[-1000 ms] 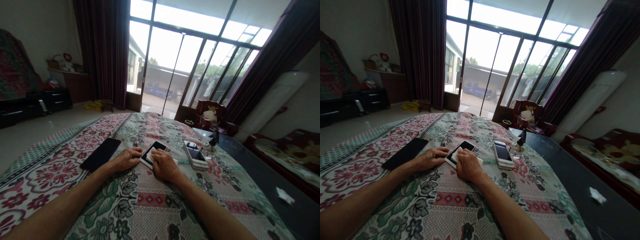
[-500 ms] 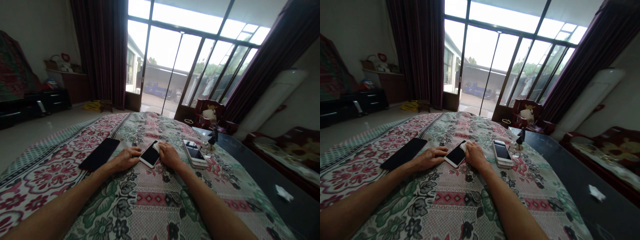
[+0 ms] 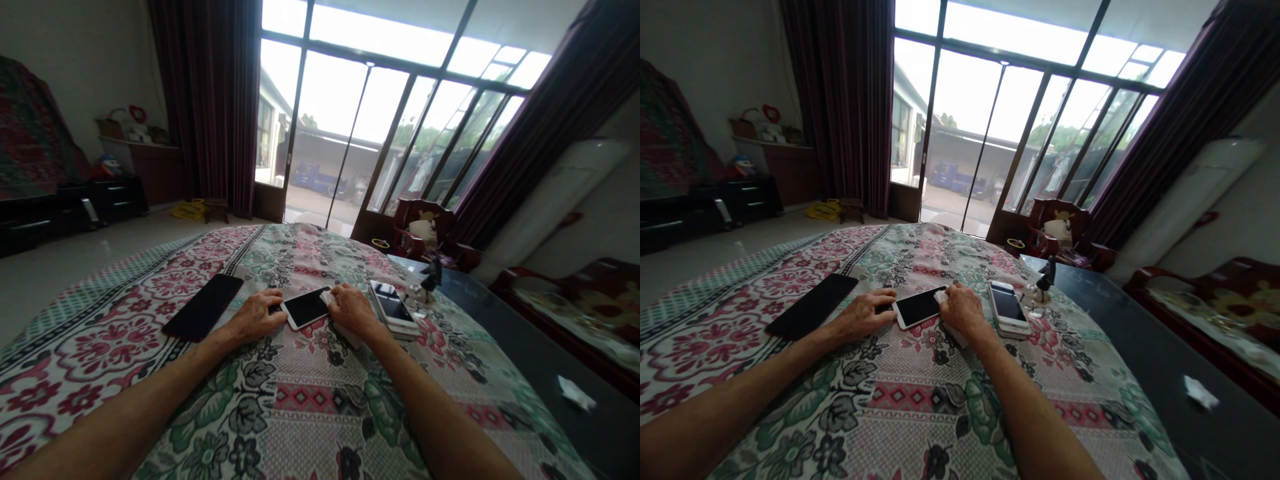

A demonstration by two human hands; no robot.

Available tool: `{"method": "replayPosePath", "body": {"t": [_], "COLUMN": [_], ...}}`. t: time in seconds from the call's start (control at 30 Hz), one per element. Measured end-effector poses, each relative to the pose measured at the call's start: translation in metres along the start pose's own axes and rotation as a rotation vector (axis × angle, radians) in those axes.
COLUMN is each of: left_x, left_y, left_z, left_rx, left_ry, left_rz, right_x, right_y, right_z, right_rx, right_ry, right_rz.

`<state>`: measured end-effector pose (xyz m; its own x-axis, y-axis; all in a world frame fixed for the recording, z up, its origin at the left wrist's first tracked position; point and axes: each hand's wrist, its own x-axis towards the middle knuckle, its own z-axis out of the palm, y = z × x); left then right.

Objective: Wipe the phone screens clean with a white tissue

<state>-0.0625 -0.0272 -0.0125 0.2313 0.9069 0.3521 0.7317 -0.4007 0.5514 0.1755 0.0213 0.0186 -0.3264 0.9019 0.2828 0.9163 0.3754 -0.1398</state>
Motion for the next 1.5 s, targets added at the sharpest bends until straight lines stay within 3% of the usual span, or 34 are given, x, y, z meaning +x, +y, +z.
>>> {"method": "replayPosePath", "body": {"t": [0.3,0.6,0.73,0.87,1.03,1.13,1.37,1.5], "left_x": [-0.004,-0.001,-0.002,-0.002,-0.001,-0.001,-0.001,-0.001], "left_y": [0.004,0.002,0.002,0.001,0.004,0.005,0.001,-0.002], "left_z": [0.010,0.011,0.011,0.010,0.008,0.007,0.011,0.013], "left_rx": [0.085,0.080,0.092,0.072,0.075,0.081,0.112,0.113], "left_ry": [0.019,0.012,0.000,-0.004,-0.006,-0.014,-0.038,-0.033], "left_rz": [-0.034,-0.058,-0.081,-0.103,-0.061,-0.061,-0.069,-0.073], "right_x": [0.008,-0.003,-0.011,-0.011,0.000,0.006,0.002,-0.005], "right_y": [-0.001,-0.044,-0.050,-0.033,-0.009,-0.011,-0.042,-0.046], "right_z": [0.017,0.021,0.019,0.019,0.017,0.020,0.027,0.024], "right_rx": [0.004,0.123,0.232,0.296,0.148,0.048,0.141,0.254], "right_ry": [0.057,0.013,-0.032,-0.020,0.058,0.050,0.044,0.016], "right_rz": [-0.119,-0.422,-0.553,-0.523,-0.262,-0.205,-0.459,-0.607]}}
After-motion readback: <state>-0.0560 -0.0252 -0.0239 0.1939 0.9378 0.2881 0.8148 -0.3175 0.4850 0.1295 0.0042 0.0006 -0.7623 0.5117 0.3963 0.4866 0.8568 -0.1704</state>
